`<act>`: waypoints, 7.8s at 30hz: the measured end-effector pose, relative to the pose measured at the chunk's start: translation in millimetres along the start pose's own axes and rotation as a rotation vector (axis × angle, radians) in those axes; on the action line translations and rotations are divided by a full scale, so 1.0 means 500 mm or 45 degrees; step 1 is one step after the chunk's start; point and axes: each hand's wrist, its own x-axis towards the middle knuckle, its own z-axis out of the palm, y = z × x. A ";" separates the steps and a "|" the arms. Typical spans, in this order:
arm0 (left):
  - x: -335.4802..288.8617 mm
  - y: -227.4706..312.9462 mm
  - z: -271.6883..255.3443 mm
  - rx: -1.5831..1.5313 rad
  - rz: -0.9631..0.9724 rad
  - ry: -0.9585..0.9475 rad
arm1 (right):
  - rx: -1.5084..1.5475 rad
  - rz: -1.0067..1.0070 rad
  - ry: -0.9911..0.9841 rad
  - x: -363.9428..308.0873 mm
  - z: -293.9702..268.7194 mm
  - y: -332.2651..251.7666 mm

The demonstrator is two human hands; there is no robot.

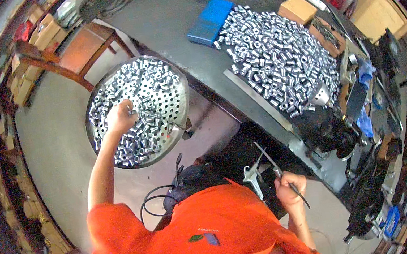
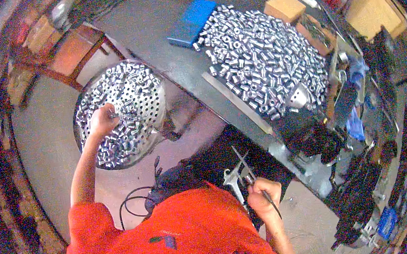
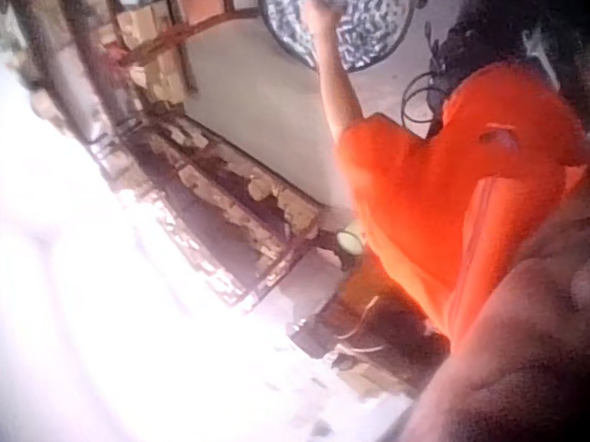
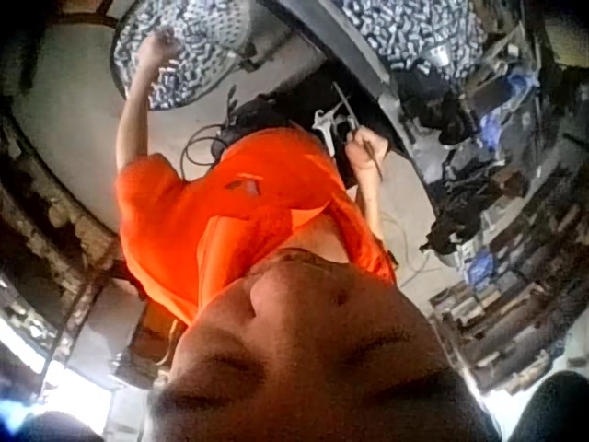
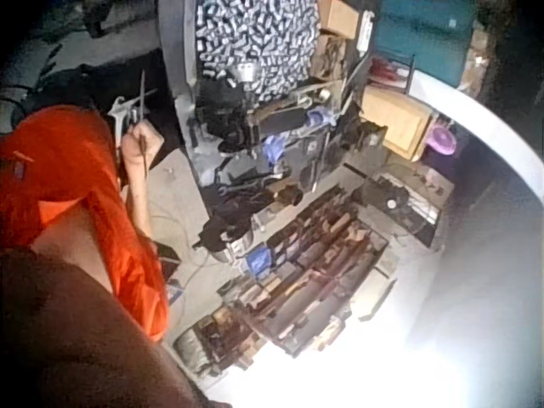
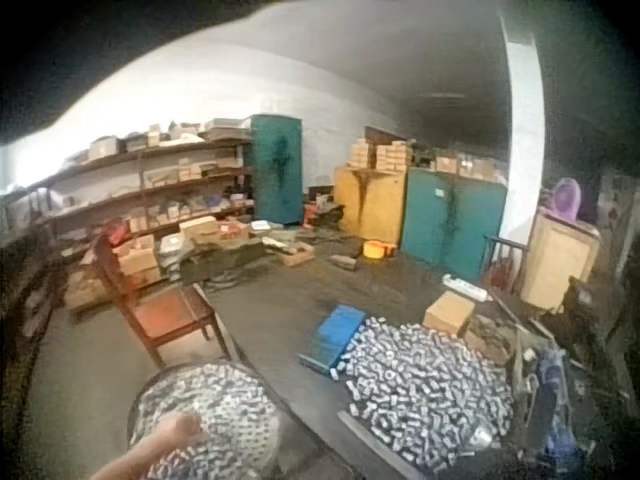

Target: The person picks up small cylindrical metal components from a bin, uses an air gun to blow out each component individually, and then places them onto a large pile on the workbench.

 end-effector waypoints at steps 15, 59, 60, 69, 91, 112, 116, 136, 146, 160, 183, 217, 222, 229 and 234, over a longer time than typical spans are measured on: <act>-0.157 0.511 0.021 -2.116 -0.186 -1.383 | 0.345 -0.018 -0.367 0.051 0.019 -0.028; -0.093 0.507 0.062 -0.521 0.856 -0.263 | 0.698 -0.108 -0.335 0.034 -0.006 -0.033; -0.094 0.507 0.063 -0.543 0.841 -0.272 | 0.688 -0.103 -0.332 0.036 -0.009 -0.037; -0.109 0.538 0.064 -0.577 0.940 -0.318 | 0.694 0.003 -0.451 0.036 0.021 -0.004; 0.208 0.667 -0.027 -1.047 0.831 -0.246 | 0.135 -0.104 0.156 -0.010 -0.012 -0.025; 0.085 0.153 0.022 0.044 0.162 -0.093 | 0.266 -0.065 -0.022 0.007 0.009 -0.016; 0.014 0.301 -0.036 -1.350 -0.076 -0.588 | 0.281 -0.083 -0.243 0.023 -0.002 -0.022; -0.135 0.540 0.028 -1.412 0.366 -1.096 | 0.193 0.045 -0.354 0.050 0.034 0.003; -0.138 0.559 0.018 -1.209 0.481 -1.118 | 0.304 0.083 -0.348 0.041 0.034 0.011; -0.089 0.512 0.065 -0.512 0.912 -0.315 | 0.530 -0.228 -0.425 0.013 -0.035 -0.041; 0.077 0.676 0.099 -0.430 1.066 -0.213 | 0.225 -0.228 0.074 0.019 -0.056 -0.044; -0.010 0.091 -0.003 0.039 0.321 -0.311 | 0.261 -0.104 -0.047 0.007 0.022 0.003; -0.019 0.127 -0.029 0.012 0.356 -0.237 | 0.257 -0.076 -0.080 0.012 0.010 -0.020; -0.107 0.393 -0.069 -1.484 0.248 -0.993 | 0.357 -0.110 -0.376 0.030 -0.005 -0.046; -0.138 0.488 -0.019 -1.558 0.399 -1.262 | 0.218 -0.169 -0.399 0.040 -0.002 -0.047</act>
